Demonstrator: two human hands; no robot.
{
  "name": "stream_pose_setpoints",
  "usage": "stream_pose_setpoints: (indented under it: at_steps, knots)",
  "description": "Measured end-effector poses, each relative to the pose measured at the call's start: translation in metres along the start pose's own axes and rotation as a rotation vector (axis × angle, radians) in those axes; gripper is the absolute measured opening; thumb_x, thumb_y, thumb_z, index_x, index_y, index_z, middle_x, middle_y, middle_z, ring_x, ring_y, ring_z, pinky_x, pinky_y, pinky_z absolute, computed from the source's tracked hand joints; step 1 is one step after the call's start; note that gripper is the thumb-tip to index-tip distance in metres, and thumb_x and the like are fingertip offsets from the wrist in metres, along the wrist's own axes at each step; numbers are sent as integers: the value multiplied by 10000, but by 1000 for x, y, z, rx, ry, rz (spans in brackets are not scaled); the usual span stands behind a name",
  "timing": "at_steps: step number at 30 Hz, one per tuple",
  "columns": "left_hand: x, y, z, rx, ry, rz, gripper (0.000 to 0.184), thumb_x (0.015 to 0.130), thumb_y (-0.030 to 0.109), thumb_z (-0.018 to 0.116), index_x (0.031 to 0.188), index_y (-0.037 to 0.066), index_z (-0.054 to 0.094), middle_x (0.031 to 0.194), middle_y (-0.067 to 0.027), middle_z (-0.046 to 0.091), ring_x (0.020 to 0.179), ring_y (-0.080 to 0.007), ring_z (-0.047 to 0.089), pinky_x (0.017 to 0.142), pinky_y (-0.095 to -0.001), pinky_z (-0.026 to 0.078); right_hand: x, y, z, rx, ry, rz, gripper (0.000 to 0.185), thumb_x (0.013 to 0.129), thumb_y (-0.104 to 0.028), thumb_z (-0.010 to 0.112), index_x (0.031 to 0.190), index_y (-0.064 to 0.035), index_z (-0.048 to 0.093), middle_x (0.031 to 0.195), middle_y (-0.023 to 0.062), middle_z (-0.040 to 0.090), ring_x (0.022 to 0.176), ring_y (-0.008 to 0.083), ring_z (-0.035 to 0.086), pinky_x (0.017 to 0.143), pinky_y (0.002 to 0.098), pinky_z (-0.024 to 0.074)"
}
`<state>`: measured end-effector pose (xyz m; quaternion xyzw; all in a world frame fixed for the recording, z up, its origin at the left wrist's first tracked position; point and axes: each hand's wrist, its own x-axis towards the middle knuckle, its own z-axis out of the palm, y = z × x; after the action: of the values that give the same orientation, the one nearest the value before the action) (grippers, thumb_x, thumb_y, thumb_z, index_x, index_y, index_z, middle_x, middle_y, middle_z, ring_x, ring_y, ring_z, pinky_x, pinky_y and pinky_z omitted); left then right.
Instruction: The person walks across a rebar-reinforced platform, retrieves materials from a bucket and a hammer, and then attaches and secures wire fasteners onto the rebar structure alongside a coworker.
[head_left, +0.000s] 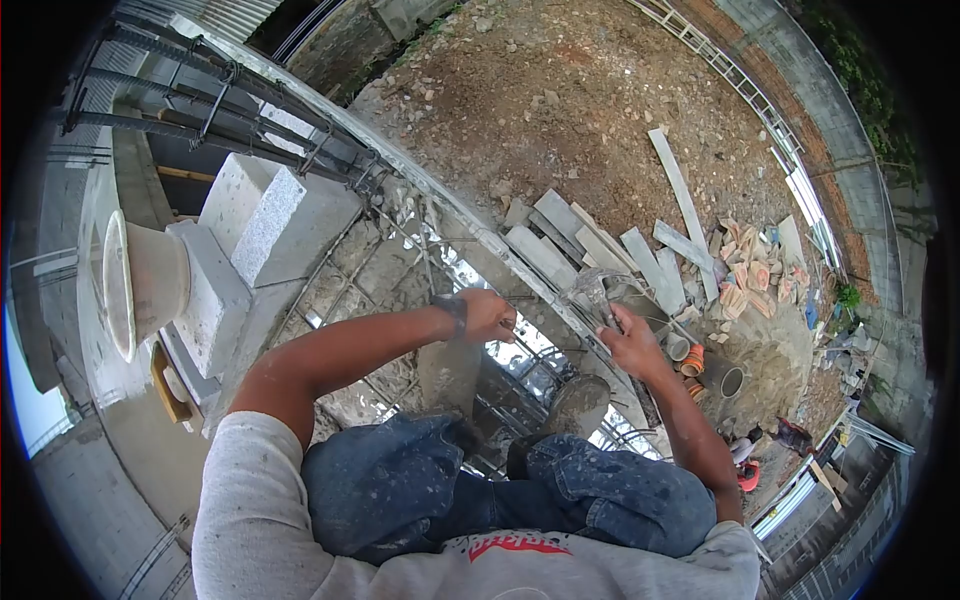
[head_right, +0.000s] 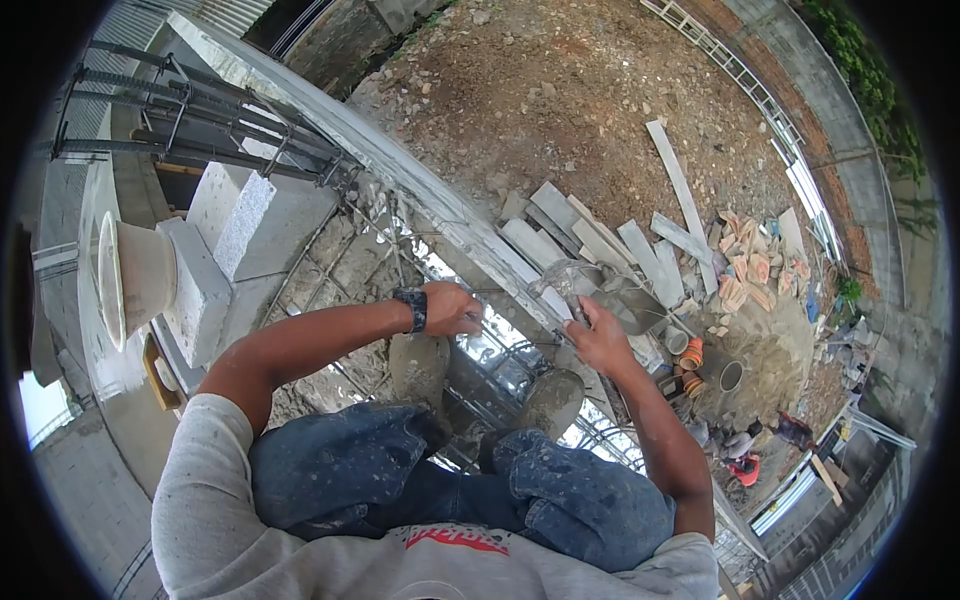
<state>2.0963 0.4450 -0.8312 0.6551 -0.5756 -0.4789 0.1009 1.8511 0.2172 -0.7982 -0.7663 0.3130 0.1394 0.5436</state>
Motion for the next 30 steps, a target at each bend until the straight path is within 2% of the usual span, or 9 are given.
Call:
stream_pose_setpoints:
  at_steps: [6,17,30]
  knots:
    - [4,2,1,37,-23,-85,329,833,445,684,933,138,746,886,-157,741,891,-381,702,801,-485,543,-1,-2,-3,-6,1,-4,437,912,-220,628,1294,-11,605,1131,226,684,1059,356,659,954,403,479]
    - [1,5,-3,24,26,-66,328,814,445,693,889,129,738,859,-149,736,850,-378,703,762,-487,546,-1,-5,-2,45,-29,75,455,906,-221,633,1307,-9,599,1127,223,690,1039,357,666,942,408,486]
    - [4,-2,5,59,22,-55,315,820,440,708,885,133,724,852,-152,731,843,-374,705,752,-483,544,-1,3,-2,-27,-10,9,490,886,-230,642,1319,-7,587,1110,249,687,1032,381,665,936,417,490]
